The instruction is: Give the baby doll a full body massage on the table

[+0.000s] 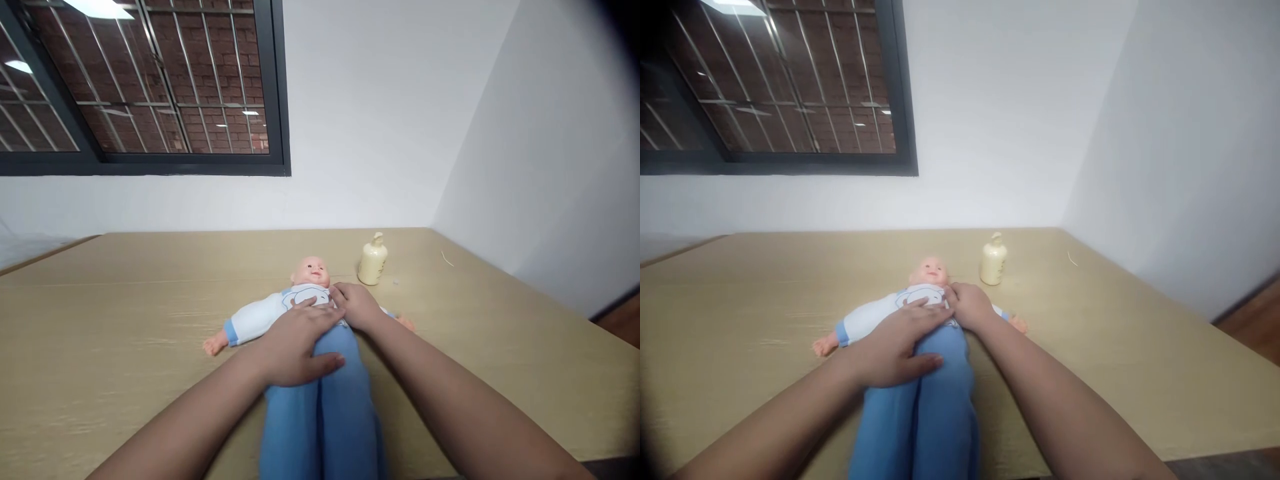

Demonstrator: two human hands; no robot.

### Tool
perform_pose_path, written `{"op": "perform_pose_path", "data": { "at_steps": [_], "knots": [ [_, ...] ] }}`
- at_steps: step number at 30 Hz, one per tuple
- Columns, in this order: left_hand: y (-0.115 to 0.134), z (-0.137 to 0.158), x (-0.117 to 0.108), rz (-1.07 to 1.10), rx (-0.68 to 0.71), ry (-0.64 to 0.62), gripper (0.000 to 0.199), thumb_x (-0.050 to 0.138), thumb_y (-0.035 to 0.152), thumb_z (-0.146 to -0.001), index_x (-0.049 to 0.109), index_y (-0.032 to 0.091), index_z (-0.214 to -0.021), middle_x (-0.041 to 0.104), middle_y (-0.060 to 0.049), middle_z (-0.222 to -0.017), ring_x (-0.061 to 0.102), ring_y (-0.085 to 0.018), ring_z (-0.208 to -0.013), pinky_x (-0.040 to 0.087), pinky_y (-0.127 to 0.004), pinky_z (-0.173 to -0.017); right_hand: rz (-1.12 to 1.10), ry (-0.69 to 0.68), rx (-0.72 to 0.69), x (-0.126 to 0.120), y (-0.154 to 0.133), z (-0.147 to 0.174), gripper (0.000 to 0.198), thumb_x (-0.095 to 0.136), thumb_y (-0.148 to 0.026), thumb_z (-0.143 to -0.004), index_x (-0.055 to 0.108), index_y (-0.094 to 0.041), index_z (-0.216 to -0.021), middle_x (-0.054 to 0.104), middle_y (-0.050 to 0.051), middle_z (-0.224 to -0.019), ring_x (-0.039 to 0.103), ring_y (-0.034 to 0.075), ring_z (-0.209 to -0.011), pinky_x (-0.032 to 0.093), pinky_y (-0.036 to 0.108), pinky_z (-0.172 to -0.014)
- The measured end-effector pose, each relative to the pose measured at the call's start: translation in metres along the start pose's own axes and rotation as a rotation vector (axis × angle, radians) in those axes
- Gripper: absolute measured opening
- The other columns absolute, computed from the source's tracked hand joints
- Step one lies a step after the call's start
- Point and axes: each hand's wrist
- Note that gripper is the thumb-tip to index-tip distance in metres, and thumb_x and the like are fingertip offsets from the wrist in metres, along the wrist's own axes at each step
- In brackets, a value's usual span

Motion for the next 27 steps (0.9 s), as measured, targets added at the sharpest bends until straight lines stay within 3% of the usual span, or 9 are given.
{"op": "perform_pose_path", "data": {
  "at_steps": [3, 9, 13, 17, 20, 22, 24, 27],
  "knots": [
    [-0.009, -0.002, 0.006, -0.065, -0.085, -0.036, 0.083, 0.056, 0.056, -0.090, 0.026, 0.019, -0.158, 0.028, -0.012, -0.162, 0.027, -0.032, -0.149, 0.019, -0.052, -0.122, -0.005, 0.000, -0.003, -0.001, -0.002, 0.001, 0.045, 0.034, -0.044, -0.102, 0.068, -0.022, -0.082, 0.071, 0.004, -0.081, 0.062, 0.017, -0.075, 0.035, 0.026, -0.065],
    [-0.048, -0.003, 0.009, 0.035, -0.399, 0.051, 0.080, 0.038, 0.064, -0.096, 0.024, 0.016, -0.158, 0.019, -0.013, -0.164, 0.018, -0.032, -0.151, 0.019, -0.050, -0.122, -0.004, 0.015, -0.019, -0.001, -0.004, 0.001, 0.044, 0.033, -0.041, -0.102, 0.069, -0.024, -0.084, 0.073, 0.002, -0.088, 0.063, 0.017, -0.081, 0.036, 0.026, -0.069],
    [-0.063, -0.001, 0.005, 0.135, -0.547, 0.131, 0.077, 0.039, 0.066, -0.093, 0.035, 0.019, -0.154, 0.038, -0.013, -0.157, 0.036, -0.033, -0.144, 0.033, -0.046, -0.115, 0.015, 0.027, -0.012, 0.001, -0.003, 0.001, 0.040, 0.035, -0.042, -0.102, 0.069, -0.023, -0.093, 0.073, 0.005, -0.094, 0.065, 0.019, -0.086, 0.038, 0.027, -0.069],
    [-0.080, 0.002, 0.002, 0.133, -0.620, 0.107, 0.068, 0.033, 0.068, -0.093, 0.053, 0.023, -0.141, 0.056, -0.010, -0.144, 0.052, -0.032, -0.132, 0.042, -0.040, -0.104, 0.018, 0.021, -0.010, 0.000, -0.004, 0.001, 0.040, 0.035, -0.041, -0.102, 0.070, -0.024, -0.095, 0.074, 0.004, -0.096, 0.065, 0.020, -0.086, 0.041, 0.029, -0.069],
    [-0.093, 0.002, 0.002, 0.033, -0.711, 0.085, 0.064, 0.025, 0.066, -0.095, 0.066, 0.026, -0.124, 0.069, -0.009, -0.126, 0.063, -0.031, -0.116, 0.047, -0.038, -0.092, 0.016, 0.137, -0.025, 0.000, -0.009, 0.004, 0.030, 0.043, -0.036, -0.098, 0.070, -0.024, -0.103, 0.074, 0.005, -0.105, 0.066, 0.022, -0.095, 0.046, 0.032, -0.078],
    [-0.099, 0.001, 0.005, -0.028, -0.732, 0.088, 0.062, 0.020, 0.062, -0.097, 0.071, 0.028, -0.110, 0.074, -0.007, -0.114, 0.067, -0.029, -0.105, 0.047, -0.036, -0.084, -0.009, 0.258, -0.118, 0.000, -0.018, 0.011, 0.026, 0.049, -0.031, -0.095, 0.069, -0.023, -0.110, 0.072, 0.006, -0.111, 0.064, 0.023, -0.104, 0.047, 0.035, -0.089],
    [-0.102, 0.000, 0.007, -0.059, -0.723, 0.101, 0.062, 0.018, 0.057, -0.100, 0.072, 0.028, -0.096, 0.076, -0.005, -0.103, 0.069, -0.026, -0.097, 0.047, -0.034, -0.079, -0.072, 0.280, -0.341, -0.001, -0.033, 0.023, 0.025, 0.051, -0.026, -0.093, 0.068, -0.023, -0.111, 0.072, 0.005, -0.113, 0.064, 0.021, -0.108, 0.046, 0.036, -0.096],
    [-0.103, -0.001, 0.010, -0.114, -0.743, 0.127, 0.061, 0.017, 0.051, -0.101, 0.070, 0.026, -0.082, 0.076, -0.005, -0.091, 0.069, -0.025, -0.088, 0.045, -0.032, -0.073, -0.183, 0.047, -0.800, 0.000, -0.059, 0.044, 0.025, 0.053, -0.022, -0.091, 0.068, -0.024, -0.111, 0.073, 0.002, -0.114, 0.064, 0.016, -0.111, 0.046, 0.031, -0.102]
  ]
}}
Point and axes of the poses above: each hand's wrist, its own z-axis away from the middle knuckle, its own x-axis out of the palm, y = z × x
